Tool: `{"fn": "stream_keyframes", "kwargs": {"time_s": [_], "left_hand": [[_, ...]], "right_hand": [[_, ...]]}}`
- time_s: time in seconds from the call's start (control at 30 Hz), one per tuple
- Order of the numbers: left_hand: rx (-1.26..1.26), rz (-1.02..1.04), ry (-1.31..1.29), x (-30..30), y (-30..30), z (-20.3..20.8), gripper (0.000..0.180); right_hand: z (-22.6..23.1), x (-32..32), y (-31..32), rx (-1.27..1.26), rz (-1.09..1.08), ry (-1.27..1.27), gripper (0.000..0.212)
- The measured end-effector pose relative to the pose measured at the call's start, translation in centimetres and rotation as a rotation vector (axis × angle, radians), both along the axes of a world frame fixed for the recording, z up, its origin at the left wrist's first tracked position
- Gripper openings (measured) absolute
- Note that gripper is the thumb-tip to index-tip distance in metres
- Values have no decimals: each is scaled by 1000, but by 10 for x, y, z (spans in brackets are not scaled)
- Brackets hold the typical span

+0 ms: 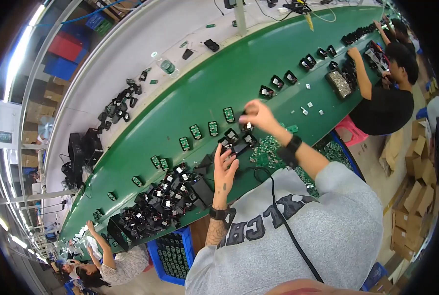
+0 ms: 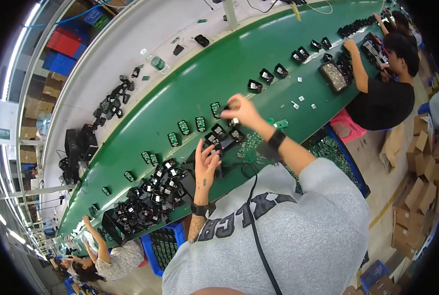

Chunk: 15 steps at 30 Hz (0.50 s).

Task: The person picks up a green circuit board and a black plastic housing, fits the board into the housing, and places the assembled unit onto the green conveyor belt before repeating the process.

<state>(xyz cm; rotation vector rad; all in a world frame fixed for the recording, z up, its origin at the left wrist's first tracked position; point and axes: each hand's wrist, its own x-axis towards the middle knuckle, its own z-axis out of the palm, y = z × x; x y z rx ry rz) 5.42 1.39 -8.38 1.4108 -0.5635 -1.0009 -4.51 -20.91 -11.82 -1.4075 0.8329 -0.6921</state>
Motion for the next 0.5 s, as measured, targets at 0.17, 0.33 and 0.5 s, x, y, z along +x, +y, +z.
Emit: {"fn": "stream_keyframes", "kwargs": {"time_s": [0.17, 0.33, 0.5], "left_hand": [[47, -292, -13, -14, -11, 5, 72], [98, -279, -251, -29, -3, 8, 65], [59, -352, -364, -32, -13, 14, 62]], "right_hand": [[26, -46, 93, 182, 218, -11, 27], [5, -83, 98, 62, 333, 65, 30], [0, -95, 93, 464, 390, 40, 19]]}}
